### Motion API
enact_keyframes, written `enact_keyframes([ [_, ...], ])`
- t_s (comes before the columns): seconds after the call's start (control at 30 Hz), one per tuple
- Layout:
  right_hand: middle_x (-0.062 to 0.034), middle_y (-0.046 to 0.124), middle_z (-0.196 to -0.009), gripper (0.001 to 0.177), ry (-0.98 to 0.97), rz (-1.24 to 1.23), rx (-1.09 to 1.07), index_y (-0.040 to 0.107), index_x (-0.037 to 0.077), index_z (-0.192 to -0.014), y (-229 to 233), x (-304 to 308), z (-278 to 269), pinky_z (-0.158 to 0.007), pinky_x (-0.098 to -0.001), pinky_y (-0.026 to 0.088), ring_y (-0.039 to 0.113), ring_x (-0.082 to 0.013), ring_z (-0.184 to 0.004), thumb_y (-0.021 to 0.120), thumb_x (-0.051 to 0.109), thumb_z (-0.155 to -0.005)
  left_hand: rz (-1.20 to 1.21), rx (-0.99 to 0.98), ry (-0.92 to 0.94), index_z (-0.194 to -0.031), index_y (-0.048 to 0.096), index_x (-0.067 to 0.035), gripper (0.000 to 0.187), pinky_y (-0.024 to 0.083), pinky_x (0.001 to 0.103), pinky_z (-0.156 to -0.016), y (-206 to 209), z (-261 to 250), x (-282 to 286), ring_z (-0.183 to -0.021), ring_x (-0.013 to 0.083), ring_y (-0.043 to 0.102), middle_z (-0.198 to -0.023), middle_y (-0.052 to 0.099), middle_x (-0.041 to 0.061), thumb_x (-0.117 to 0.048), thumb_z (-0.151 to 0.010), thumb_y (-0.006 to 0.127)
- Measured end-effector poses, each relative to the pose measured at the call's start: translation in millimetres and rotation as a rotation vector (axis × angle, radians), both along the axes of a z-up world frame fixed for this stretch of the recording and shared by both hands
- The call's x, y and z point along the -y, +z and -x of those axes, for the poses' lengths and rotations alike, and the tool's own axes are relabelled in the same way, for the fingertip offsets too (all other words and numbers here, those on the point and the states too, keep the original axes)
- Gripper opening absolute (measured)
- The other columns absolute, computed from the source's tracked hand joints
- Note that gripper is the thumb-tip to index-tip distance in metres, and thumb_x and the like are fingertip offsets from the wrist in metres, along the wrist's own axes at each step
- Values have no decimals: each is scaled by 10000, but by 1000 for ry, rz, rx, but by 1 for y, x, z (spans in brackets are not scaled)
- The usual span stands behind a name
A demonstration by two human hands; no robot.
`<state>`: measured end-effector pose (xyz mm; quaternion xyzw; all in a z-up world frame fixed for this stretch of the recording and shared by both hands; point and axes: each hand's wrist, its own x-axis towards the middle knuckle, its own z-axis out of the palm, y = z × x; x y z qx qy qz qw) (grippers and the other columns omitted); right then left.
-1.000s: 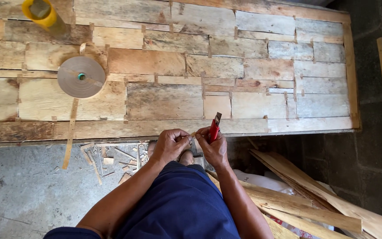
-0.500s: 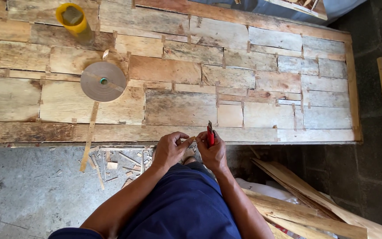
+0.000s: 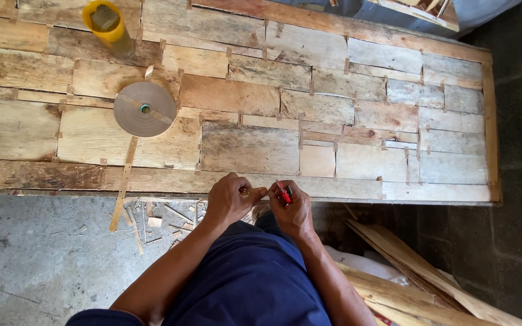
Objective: Applying small wood strips to a larger board and trimming them with a utility knife.
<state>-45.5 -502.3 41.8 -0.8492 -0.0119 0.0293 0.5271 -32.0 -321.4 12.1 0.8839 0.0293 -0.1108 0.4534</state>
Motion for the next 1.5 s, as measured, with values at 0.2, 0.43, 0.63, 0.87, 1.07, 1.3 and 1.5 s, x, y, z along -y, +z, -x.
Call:
enact_keyframes([
  [0.2,-45,667,-707,116,82,18,-20,650,37,-975,2,15,-31,-548,-262,485,586,-85,-605,730,85,-906,-81,165,111,-794,731,-58,488,529,417,-735,5,-14,13,-837,286,661,-901,642,110,-509,-716,899],
  [0.43,-37,722,-827,111,196,-114,38,641,34,-990,-6,52,-82,-638,-261,550,635,-76,-728,713,77,-917,-76,404,193,-1039,747,-89,503,444,446,-935,11,-45,48,-1067,286,596,-1129,665,86,-384,-679,938],
  [0.63,-49,720,-780,104,260,-36,7,653,30,-969,-3,102,-126,-632,-267,541,637,-93,-688,730,77,-918,-88,457,251,-1074,752,-86,525,434,454,-953,8,-78,93,-1145,319,587,-1231,671,115,-323,-644,938],
  [0.87,-46,709,-781,120,308,-72,-40,646,43,-978,-9,153,-161,-607,-280,541,651,-94,-688,737,92,-917,258,256,212,-977,780,-54,171,581,355,-792,-24,-104,152,-885,214,756,-932,791,95,-156,-850,832],
  [1.07,-46,724,-827,121,324,-109,-24,644,39,-988,-10,181,-184,-613,-281,537,639,-87,-719,735,81,-919,450,63,259,-1004,779,-34,177,591,284,-731,-39,-119,177,-808,128,735,-901,799,77,-160,-880,791],
  [1.3,-70,706,-721,142,248,73,4,684,43,-988,-11,192,-208,-566,-299,514,620,-105,-618,771,131,-918,423,-208,326,-957,795,14,167,499,277,-593,-45,-150,195,-666,101,606,-785,753,80,-146,-910,805],
  [1.5,-124,717,-794,157,145,193,185,690,32,-1042,-26,199,-244,-617,-309,529,675,-136,-683,773,115,-939,748,-277,407,-930,753,32,178,484,235,-552,-76,-193,211,-629,79,612,-772,733,57,-139,-887,783],
])
